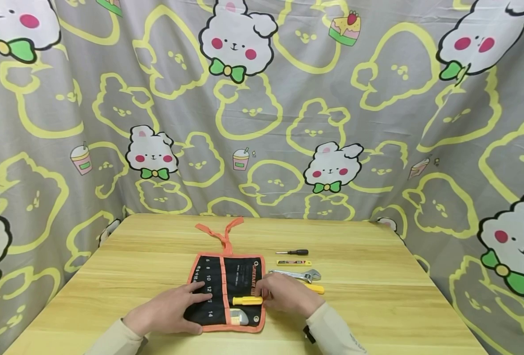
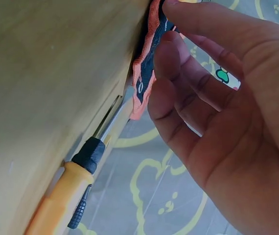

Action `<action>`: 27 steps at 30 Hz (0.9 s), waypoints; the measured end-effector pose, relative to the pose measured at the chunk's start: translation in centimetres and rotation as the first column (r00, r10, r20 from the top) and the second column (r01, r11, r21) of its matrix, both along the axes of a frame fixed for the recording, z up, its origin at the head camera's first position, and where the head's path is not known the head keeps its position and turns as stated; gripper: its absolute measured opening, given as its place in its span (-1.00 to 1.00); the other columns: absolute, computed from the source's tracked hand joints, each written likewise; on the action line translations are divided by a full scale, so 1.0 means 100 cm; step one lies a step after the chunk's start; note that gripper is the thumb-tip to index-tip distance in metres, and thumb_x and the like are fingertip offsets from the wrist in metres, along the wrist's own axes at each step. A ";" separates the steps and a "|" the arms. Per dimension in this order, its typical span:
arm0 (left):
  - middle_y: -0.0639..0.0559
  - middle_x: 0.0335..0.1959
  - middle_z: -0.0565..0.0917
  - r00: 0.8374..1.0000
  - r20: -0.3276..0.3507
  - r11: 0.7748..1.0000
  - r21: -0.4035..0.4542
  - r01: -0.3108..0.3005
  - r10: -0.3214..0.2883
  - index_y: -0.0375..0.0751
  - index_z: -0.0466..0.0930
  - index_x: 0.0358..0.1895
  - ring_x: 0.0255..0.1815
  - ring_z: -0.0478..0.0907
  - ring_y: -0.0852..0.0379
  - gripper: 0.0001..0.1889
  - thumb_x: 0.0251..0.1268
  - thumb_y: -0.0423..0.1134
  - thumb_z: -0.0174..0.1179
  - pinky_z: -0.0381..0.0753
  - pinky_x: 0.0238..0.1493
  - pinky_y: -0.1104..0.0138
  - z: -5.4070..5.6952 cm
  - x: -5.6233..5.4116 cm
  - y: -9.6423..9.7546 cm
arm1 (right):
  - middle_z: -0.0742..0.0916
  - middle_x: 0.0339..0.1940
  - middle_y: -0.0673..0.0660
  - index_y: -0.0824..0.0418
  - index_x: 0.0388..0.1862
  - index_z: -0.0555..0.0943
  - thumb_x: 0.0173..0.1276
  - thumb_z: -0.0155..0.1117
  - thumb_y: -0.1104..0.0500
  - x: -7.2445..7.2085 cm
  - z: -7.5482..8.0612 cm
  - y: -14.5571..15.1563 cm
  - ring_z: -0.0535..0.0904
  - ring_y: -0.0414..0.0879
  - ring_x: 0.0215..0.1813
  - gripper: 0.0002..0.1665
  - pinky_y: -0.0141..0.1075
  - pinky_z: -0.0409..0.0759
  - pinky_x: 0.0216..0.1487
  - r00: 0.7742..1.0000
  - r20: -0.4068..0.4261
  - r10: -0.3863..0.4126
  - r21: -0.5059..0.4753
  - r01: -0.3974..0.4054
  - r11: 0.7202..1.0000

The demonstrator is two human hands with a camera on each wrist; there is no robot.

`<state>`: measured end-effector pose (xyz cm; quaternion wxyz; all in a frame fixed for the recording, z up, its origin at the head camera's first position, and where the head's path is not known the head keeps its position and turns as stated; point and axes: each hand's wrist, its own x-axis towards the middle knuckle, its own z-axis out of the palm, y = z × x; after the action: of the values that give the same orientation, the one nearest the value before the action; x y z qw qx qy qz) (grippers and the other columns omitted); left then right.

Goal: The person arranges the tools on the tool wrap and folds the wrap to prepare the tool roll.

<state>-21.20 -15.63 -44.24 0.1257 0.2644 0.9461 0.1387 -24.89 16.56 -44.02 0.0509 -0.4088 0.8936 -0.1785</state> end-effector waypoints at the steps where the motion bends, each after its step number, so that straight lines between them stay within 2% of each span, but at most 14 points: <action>1: -0.22 0.48 0.40 1.000 0.002 1.000 0.000 0.000 0.000 0.07 0.59 0.36 0.40 0.44 -0.30 -0.24 0.08 0.26 0.47 0.51 0.27 -0.17 0.000 0.000 0.000 | 0.70 -0.31 -0.15 0.07 -0.10 0.76 0.25 0.49 0.34 0.000 0.000 0.000 0.49 -0.39 -0.33 -0.72 -0.49 0.54 -0.26 1.000 -0.009 0.009 0.000 -0.009 1.000; 14: -0.22 0.48 0.40 1.000 0.020 1.000 0.004 -0.010 0.010 0.06 0.58 0.37 0.41 0.43 -0.31 -0.24 0.08 0.25 0.48 0.49 0.28 -0.20 0.001 0.000 0.001 | 0.73 -0.24 -0.16 0.05 -0.07 0.79 0.31 0.50 0.22 0.000 -0.005 -0.002 0.52 -0.42 -0.28 -0.78 -0.49 0.57 -0.22 0.999 -0.032 -0.017 0.019 0.017 1.000; 27: -0.23 0.48 0.39 1.000 0.017 1.000 0.004 -0.008 0.008 0.06 0.58 0.37 0.41 0.43 -0.30 -0.23 0.08 0.25 0.48 0.50 0.28 -0.19 0.000 0.000 0.000 | 0.73 -0.14 -0.15 -0.03 -0.11 0.80 0.37 0.44 0.21 0.003 -0.006 -0.005 0.51 -0.40 -0.26 -0.82 -0.47 0.56 -0.21 0.999 -0.045 -0.028 0.044 0.030 0.999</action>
<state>-21.24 -15.61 -44.21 0.1328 0.2594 0.9458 0.1433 -24.63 16.10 -44.57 0.0376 -0.3985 0.9040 -0.1503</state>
